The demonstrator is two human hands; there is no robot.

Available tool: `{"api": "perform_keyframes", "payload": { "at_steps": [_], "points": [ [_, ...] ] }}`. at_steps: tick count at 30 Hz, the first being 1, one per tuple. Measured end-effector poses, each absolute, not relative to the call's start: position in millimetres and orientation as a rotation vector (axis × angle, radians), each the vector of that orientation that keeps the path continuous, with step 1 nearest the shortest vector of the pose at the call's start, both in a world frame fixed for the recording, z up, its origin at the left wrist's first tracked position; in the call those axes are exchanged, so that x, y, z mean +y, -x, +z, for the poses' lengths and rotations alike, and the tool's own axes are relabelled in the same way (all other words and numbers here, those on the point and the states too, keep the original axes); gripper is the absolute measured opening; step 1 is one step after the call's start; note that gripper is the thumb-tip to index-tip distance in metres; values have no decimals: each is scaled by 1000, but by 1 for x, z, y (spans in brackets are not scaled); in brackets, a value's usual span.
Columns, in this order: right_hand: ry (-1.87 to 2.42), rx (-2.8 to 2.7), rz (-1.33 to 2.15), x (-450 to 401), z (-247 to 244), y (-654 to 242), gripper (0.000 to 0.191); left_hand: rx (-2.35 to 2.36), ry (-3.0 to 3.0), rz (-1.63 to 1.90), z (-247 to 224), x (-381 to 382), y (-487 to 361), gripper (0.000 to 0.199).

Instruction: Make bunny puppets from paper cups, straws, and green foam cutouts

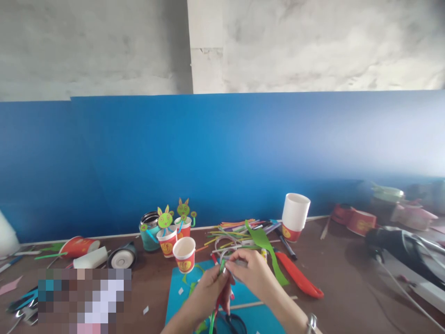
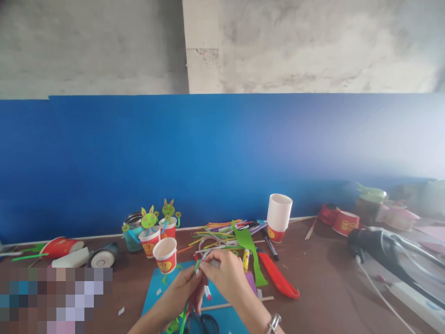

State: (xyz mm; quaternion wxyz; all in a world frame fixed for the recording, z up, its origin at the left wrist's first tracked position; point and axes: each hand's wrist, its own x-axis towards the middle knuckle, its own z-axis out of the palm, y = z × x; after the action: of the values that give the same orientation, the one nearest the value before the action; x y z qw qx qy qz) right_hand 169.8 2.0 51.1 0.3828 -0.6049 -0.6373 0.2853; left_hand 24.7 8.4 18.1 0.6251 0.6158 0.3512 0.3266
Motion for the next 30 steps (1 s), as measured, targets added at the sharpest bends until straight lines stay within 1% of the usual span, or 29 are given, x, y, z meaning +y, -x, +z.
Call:
{"api": "perform_keyframes", "payload": {
  "at_steps": [9, 12, 15, 21, 23, 27, 28, 30],
  "points": [
    [1525, -1632, 737, -2, 60, -167, 18, 751, -1133, 761, 22, 5, -21, 49],
    [1528, -1629, 720, -2, 60, -166, 15, 818, -1123, 780, 23, 4, -20, 56],
    [1496, -1637, 740, -3, 57, -166, 17, 893, -1115, 806, 24, 4, -20, 62],
    [1446, -1689, 716, -10, 64, -162, 20, 896, -1091, 829, 24, 6, -20, 59],
    [1452, -1734, 660, -13, 68, -162, 25, 887, -1084, 804, 25, 7, -20, 58],
    [1436, -1891, 490, -19, 72, -163, 46, 901, -1081, 768, 29, 9, -17, 55],
    [1422, -1927, 458, -20, 71, -164, 46, 903, -1091, 769, 29, 8, -16, 54],
    [1408, -1973, 423, -21, 71, -164, 36, 908, -1121, 766, 31, 8, -15, 55]
  ]
}}
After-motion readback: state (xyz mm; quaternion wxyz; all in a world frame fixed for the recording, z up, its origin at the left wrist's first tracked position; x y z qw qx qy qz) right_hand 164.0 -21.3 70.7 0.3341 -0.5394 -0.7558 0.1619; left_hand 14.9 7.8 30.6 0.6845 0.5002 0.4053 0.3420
